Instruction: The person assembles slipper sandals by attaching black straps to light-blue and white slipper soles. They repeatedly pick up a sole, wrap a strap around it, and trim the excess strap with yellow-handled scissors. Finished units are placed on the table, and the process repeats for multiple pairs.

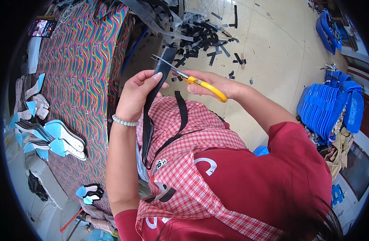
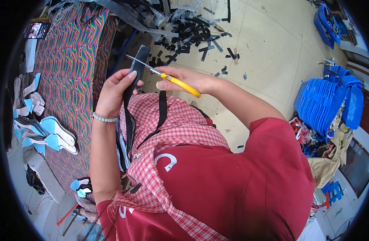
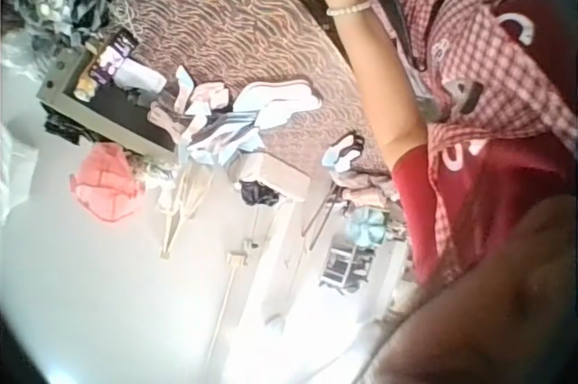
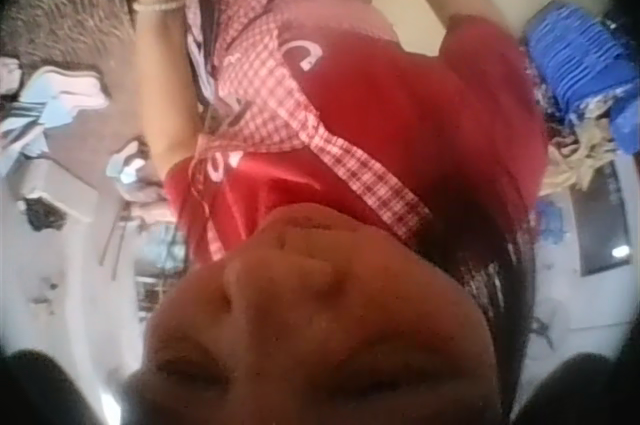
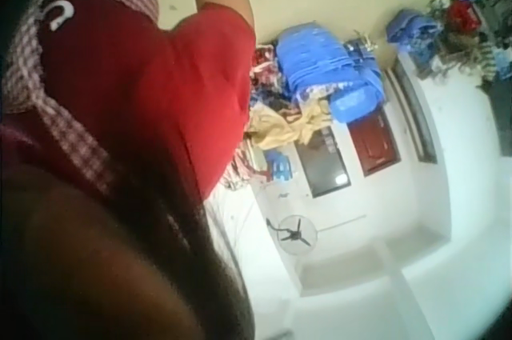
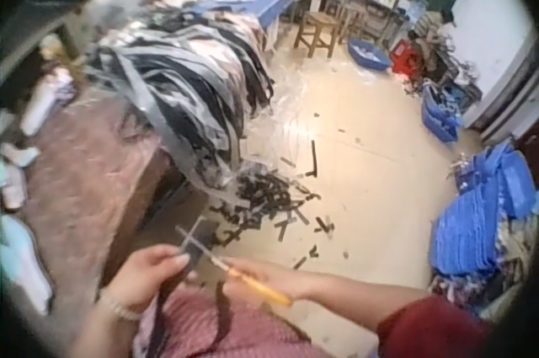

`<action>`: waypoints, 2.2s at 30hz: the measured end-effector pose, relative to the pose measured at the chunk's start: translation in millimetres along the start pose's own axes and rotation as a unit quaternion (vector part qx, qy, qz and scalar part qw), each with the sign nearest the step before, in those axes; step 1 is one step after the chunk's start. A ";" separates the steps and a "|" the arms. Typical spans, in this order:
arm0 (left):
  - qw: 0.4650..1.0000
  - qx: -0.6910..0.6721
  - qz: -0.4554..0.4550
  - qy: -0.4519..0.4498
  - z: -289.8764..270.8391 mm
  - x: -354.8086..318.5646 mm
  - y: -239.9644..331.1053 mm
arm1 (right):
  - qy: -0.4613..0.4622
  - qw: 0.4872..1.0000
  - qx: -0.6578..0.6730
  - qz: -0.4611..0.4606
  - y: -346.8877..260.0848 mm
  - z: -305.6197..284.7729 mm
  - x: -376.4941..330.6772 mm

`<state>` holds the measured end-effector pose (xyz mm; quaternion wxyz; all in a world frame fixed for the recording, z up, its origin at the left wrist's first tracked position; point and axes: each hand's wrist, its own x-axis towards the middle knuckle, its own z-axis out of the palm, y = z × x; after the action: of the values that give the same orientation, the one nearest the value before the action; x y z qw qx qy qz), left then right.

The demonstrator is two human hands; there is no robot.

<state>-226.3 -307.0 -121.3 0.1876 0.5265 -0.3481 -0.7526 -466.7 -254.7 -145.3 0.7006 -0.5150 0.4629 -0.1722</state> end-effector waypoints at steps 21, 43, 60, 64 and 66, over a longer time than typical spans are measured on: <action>0.790 -0.110 0.262 0.543 -93.4 -347.4 -136.2 | 0.142 0.858 -0.358 -0.339 -102.7 90.5 121.5; 0.445 -0.741 0.304 0.401 -72.6 -259.6 -467.0 | -0.287 0.723 -0.498 -0.383 -170.4 327.3 98.3; 0.581 -0.440 0.425 0.537 -17.4 -407.5 -325.3 | -0.709 0.566 -0.420 -0.012 -104.6 544.3 71.1; 0.650 -0.431 0.381 0.497 -23.8 -411.8 -309.8 | -0.710 0.649 -0.270 -0.039 -121.8 516.4 85.8; 0.679 -0.409 0.354 0.496 -26.1 -412.1 -296.0 | -0.660 0.617 -0.335 -0.268 -133.5 499.8 77.3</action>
<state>-22.7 155.4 -67.4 0.7821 0.5307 -0.0218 -0.3259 17.2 -83.9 -43.6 0.5191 -0.7901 -0.2567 0.2010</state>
